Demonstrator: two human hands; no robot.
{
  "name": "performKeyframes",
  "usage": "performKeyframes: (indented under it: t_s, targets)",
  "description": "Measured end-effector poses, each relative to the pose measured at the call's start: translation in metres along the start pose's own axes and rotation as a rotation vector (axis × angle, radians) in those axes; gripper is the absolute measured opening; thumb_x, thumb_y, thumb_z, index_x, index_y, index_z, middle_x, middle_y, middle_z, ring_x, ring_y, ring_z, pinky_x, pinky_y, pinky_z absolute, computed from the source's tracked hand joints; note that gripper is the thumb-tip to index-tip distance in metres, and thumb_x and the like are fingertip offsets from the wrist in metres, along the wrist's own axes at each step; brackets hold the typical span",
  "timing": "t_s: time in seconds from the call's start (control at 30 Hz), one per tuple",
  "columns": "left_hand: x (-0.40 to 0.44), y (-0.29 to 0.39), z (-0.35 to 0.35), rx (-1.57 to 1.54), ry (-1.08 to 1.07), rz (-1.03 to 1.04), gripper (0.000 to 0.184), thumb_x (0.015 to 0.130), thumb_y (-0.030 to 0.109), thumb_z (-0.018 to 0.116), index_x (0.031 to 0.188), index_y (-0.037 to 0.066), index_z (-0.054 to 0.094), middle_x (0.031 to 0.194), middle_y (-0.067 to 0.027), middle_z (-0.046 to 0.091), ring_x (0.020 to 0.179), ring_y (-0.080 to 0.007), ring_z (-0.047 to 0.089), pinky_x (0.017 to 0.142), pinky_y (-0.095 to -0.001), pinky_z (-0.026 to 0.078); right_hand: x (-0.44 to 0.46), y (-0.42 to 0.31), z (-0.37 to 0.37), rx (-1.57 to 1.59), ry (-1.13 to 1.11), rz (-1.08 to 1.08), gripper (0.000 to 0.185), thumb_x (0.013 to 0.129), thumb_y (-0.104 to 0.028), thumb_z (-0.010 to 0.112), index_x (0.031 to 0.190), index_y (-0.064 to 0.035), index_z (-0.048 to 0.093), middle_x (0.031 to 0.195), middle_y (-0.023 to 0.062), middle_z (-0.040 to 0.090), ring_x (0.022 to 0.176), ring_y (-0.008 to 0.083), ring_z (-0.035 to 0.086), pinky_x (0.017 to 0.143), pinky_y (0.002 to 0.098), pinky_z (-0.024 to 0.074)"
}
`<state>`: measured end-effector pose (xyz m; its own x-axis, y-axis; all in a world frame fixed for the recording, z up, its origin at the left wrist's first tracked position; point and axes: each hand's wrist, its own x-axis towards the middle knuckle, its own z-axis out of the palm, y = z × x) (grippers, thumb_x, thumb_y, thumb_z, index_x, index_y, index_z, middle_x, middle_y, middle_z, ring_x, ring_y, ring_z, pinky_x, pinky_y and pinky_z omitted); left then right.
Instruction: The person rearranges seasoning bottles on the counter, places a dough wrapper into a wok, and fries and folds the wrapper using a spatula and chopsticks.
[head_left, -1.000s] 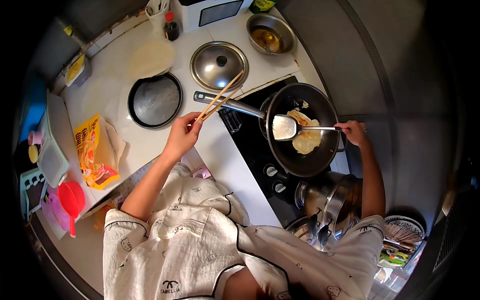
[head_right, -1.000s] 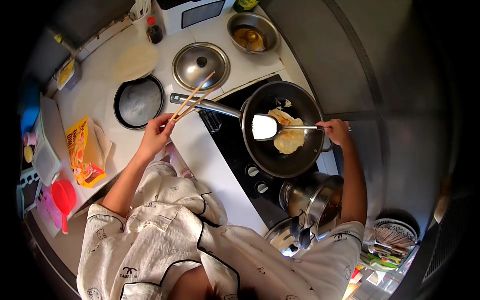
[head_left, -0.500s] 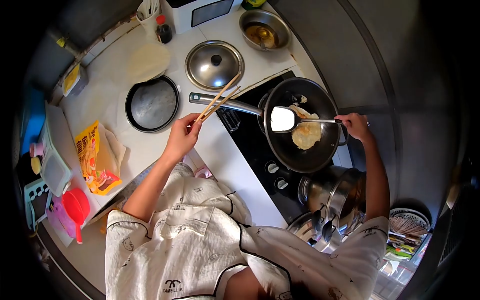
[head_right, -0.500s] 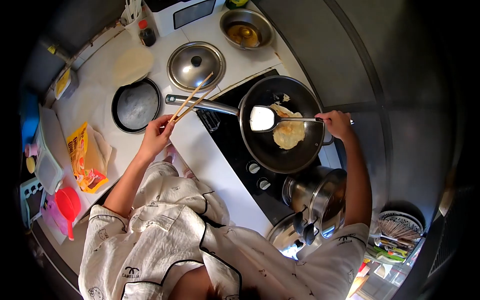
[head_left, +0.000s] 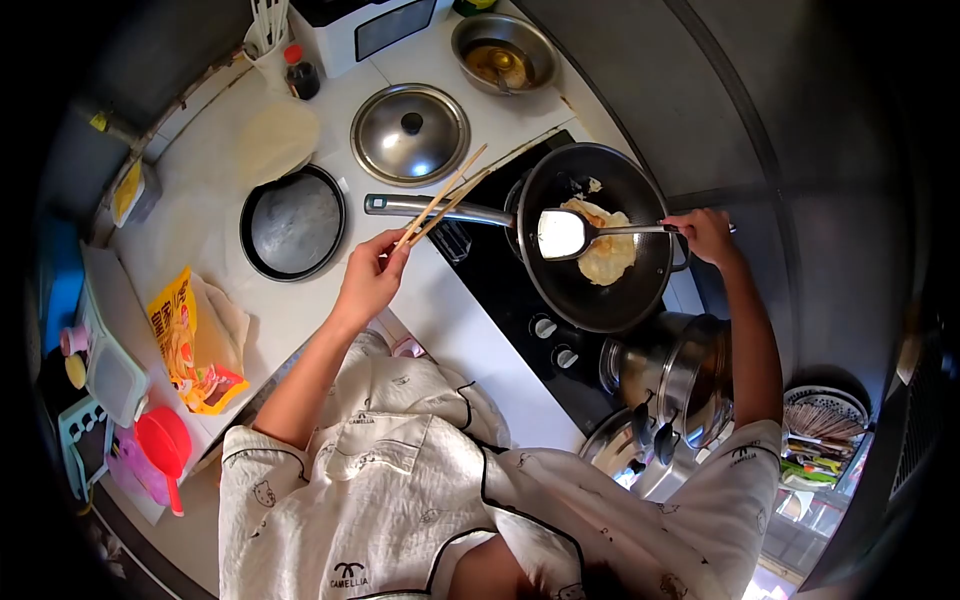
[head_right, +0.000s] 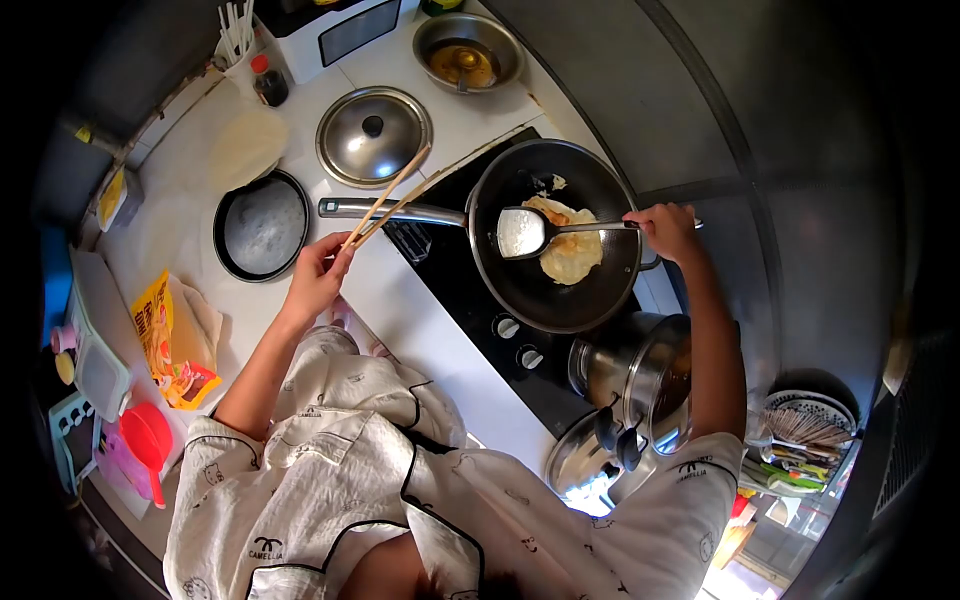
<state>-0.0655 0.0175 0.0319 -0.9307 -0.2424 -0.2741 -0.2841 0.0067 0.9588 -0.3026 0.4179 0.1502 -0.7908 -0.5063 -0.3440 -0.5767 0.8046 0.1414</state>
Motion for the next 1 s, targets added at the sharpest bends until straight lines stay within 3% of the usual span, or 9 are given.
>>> performKeyframes:
  t_s: [0.1,0.3,0.5,0.7,0.8,0.9,1.0]
  targets:
    - [0.000,0.004,-0.002,-0.003,0.009,-0.005,0.021,0.086,0.008,0.050,0.103,-0.003,0.056,0.061,0.0036,0.044,0.051,-0.0028,0.034,0.044,-0.0204,0.029,0.000,0.013,0.006,0.013,-0.046,0.086,0.033,0.074,-0.007,0.051,0.092,-0.0289,0.067,0.062,0.0046,0.059,0.063,0.0236,0.058,0.066,0.0384,0.0351]
    - [-0.002,0.005,-0.001,0.000,-0.007,-0.032,0.021,0.086,0.008,0.050,0.103,-0.003,0.056,0.062,0.0031,0.044,0.051,-0.0027,0.035,0.044,-0.0199,0.029,0.006,0.012,0.012,0.023,0.009,0.021,0.030,0.076,-0.010,0.050,0.092,-0.0296,0.067,0.068,0.0045,0.062,0.065,0.0238,0.059,0.068,0.0388,0.0366]
    - [0.001,-0.004,-0.002,-0.003,-0.017,0.000,0.021,0.086,0.008,0.050,0.103,-0.002,0.057,0.063,0.0026,0.045,0.051,-0.0027,0.035,0.043,-0.0196,0.029,0.007,-0.008,-0.008,0.005,-0.104,0.057,0.031,0.078,-0.011,0.049,0.093,-0.0315,0.066,0.071,0.0029,0.064,0.069,0.0238,0.059,0.070,0.0379,0.0367]
    - [0.003,-0.005,-0.004,0.002,-0.007,0.008,0.022,0.086,0.008,0.050,0.105,-0.002,0.056,0.064,0.0025,0.046,0.051,-0.0028,0.036,0.044,-0.0197,0.030,0.004,0.011,0.015,0.017,0.006,0.009,0.031,0.078,-0.010,0.048,0.093,-0.0304,0.067,0.073,0.0060,0.063,0.074,0.0233,0.059,0.072,0.0394,0.0359]
    - [-0.001,0.003,-0.002,-0.001,-0.005,-0.034,0.023,0.086,0.008,0.050,0.105,-0.002,0.056,0.063,0.0026,0.046,0.051,-0.0031,0.036,0.044,-0.0201,0.030,0.006,0.023,0.026,0.067,-0.059,0.081,0.032,0.077,-0.009,0.048,0.093,-0.0297,0.067,0.075,0.0060,0.063,0.075,0.0228,0.059,0.073,0.0391,0.0357]
    - [0.000,-0.002,-0.007,0.029,-0.014,0.001,0.023,0.086,0.008,0.050,0.105,-0.003,0.056,0.063,0.0028,0.046,0.051,-0.0033,0.036,0.044,-0.0203,0.030,0.007,0.020,0.033,0.120,0.023,-0.003,0.040,0.070,0.002,0.050,0.096,-0.0231,0.066,0.074,0.0111,0.062,0.066,0.0237,0.060,0.061,0.0320,0.0450]
    - [0.003,-0.010,-0.002,0.050,-0.020,0.001,0.023,0.086,0.008,0.050,0.105,-0.003,0.056,0.063,0.0028,0.046,0.052,-0.0032,0.037,0.045,-0.0200,0.030,0.006,0.014,0.020,0.207,-0.013,0.044,0.030,0.077,-0.010,0.051,0.094,-0.0284,0.067,0.071,0.0059,0.062,0.070,0.0218,0.059,0.071,0.0387,0.0379]
